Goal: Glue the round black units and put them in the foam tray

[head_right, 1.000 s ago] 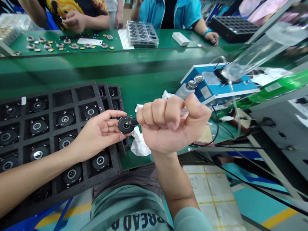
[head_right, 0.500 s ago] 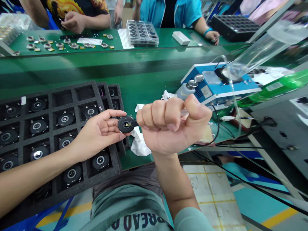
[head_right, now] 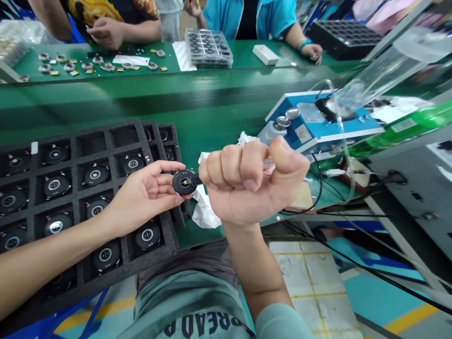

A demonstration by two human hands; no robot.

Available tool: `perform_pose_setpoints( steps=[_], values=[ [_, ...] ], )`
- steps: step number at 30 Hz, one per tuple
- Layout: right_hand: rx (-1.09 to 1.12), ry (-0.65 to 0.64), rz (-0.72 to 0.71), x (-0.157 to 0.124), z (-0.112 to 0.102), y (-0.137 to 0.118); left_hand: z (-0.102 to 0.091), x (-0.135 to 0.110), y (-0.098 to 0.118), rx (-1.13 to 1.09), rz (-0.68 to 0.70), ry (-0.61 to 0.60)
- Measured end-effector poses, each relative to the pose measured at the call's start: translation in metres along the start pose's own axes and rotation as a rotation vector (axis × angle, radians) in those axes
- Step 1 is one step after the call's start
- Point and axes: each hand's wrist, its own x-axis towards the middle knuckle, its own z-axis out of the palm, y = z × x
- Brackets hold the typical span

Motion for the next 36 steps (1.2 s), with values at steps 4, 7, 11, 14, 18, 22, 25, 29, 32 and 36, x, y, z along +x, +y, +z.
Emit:
perform_pose_setpoints(
  steps=[4,7,11,14,18,22,25,29,32,36],
  values=[
    [-0.003,0.023,0.009,0.0,0.002,-0.001,0.0,0.0,0.0,-0.001,-0.003,0.0],
    [-0.019,0.049,0.02,0.0,0.003,-0.002,0.0,0.0,-0.001,-0.008,-0.004,0.001],
    [-0.037,0.04,0.024,0.0,0.004,-0.004,0.0,0.0,-0.001,-0.002,-0.001,0.001],
    [-0.037,0.047,0.045,-0.001,0.004,-0.005,-0.001,0.0,-0.002,0.004,0.009,-0.002],
    [-0.031,0.046,0.055,-0.002,0.004,-0.007,-0.002,0.0,-0.003,0.011,0.013,-0.001],
    [-0.036,0.077,0.046,-0.002,0.005,-0.008,-0.003,0.0,-0.003,0.018,0.009,-0.003],
    [-0.021,0.055,0.044,-0.002,0.003,-0.008,-0.003,0.0,-0.003,0.028,0.007,-0.001],
    [-0.022,0.008,0.044,-0.001,-0.001,-0.009,-0.004,0.0,-0.003,0.035,0.01,0.007],
    [-0.034,0.02,0.043,-0.001,-0.003,-0.011,-0.005,0.0,-0.004,0.032,0.008,0.007],
    [-0.056,0.059,0.058,-0.002,-0.001,-0.013,-0.006,0.0,-0.004,0.03,0.012,0.004]
  ],
)
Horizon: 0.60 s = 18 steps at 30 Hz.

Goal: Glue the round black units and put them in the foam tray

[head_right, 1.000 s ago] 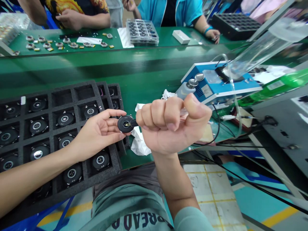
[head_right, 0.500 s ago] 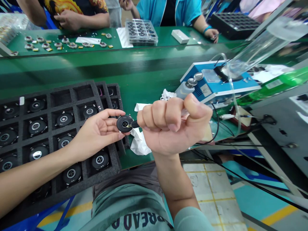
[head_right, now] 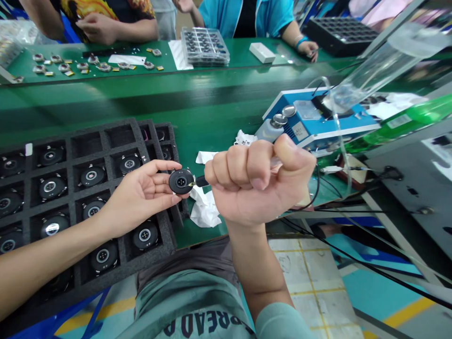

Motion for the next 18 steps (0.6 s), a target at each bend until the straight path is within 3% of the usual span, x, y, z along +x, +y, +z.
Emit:
perform_pose_setpoints(
  steps=[7,12,18],
  values=[
    [0.003,0.009,-0.039,0.002,0.005,-0.006,0.0,0.0,-0.001,0.009,0.003,0.004],
    [-0.029,0.106,0.06,0.003,0.007,-0.014,-0.001,0.0,-0.001,0.006,-0.015,-0.01],
    [0.031,0.023,-0.094,0.008,-0.003,0.002,0.0,0.0,-0.001,0.015,-0.005,-0.016]
  ],
)
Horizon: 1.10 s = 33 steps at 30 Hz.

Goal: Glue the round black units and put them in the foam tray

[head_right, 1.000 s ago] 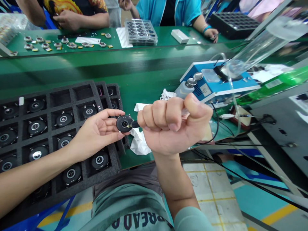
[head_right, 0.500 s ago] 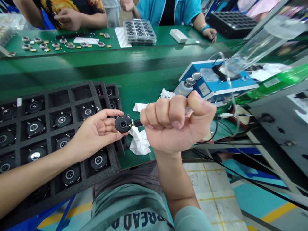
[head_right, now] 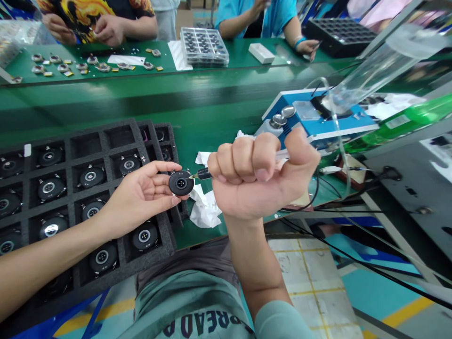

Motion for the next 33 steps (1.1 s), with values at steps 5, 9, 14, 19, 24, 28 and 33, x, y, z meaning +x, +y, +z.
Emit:
perform_pose_setpoints(
  steps=[5,9,14,19,24,28,33],
  values=[
    [0.011,-0.001,0.006,0.0014,-0.0001,0.0041,0.001,-0.0006,-0.0004,0.007,-0.003,0.0],
    [0.032,0.016,0.018,0.0024,0.0037,0.0043,0.0011,-0.0011,-0.0006,0.004,-0.005,-0.004],
    [0.031,0.062,0.056,0.0037,0.007,0.005,0.0014,-0.0003,0.0005,0.003,-0.006,-0.004],
    [0.045,0.075,0.054,0.004,0.0049,0.0038,0.0017,-0.0001,-0.0005,0.008,-0.003,-0.006],
    [0.049,0.057,0.051,0.0045,0.0041,0.0022,0.0014,-0.0008,-0.0012,0.009,-0.003,-0.006],
    [0.013,0.082,0.075,0.0041,0.0051,0.0012,0.0009,-0.0006,-0.0007,0.012,0.001,-0.001],
    [0.065,0.052,0.06,0.0033,0.0033,0.0026,0.0008,-0.0012,-0.0002,0.013,-0.004,-0.002]
  ],
)
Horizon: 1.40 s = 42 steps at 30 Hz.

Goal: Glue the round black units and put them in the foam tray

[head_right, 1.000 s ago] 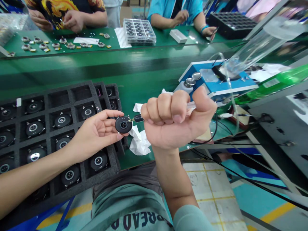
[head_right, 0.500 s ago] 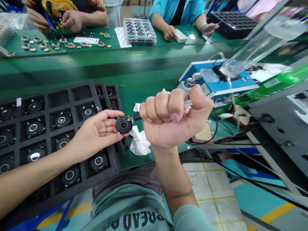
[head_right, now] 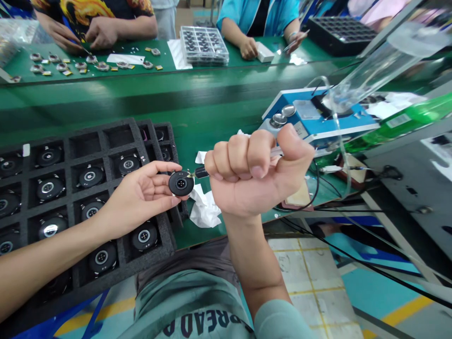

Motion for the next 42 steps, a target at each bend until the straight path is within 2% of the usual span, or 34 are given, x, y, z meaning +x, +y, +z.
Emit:
perform_pose_setpoints(
  steps=[12,21,28,35,42],
  values=[
    [-0.092,0.014,0.01,0.0,0.004,-0.006,-0.001,0.0,0.0,-0.004,-0.005,-0.003],
    [-0.147,-0.01,0.0,0.0,-0.005,-0.005,0.0,0.0,0.002,-0.01,-0.016,0.003],
    [-0.074,-0.028,0.025,-0.002,-0.003,-0.003,0.0,0.0,0.001,-0.007,-0.009,0.0],
    [-0.022,-0.103,-0.027,-0.001,-0.011,-0.001,0.001,0.0,0.003,-0.003,-0.006,-0.004],
    [-0.146,0.011,-0.005,-0.002,-0.004,-0.006,0.0,0.0,0.002,-0.005,-0.008,-0.006]
  ],
)
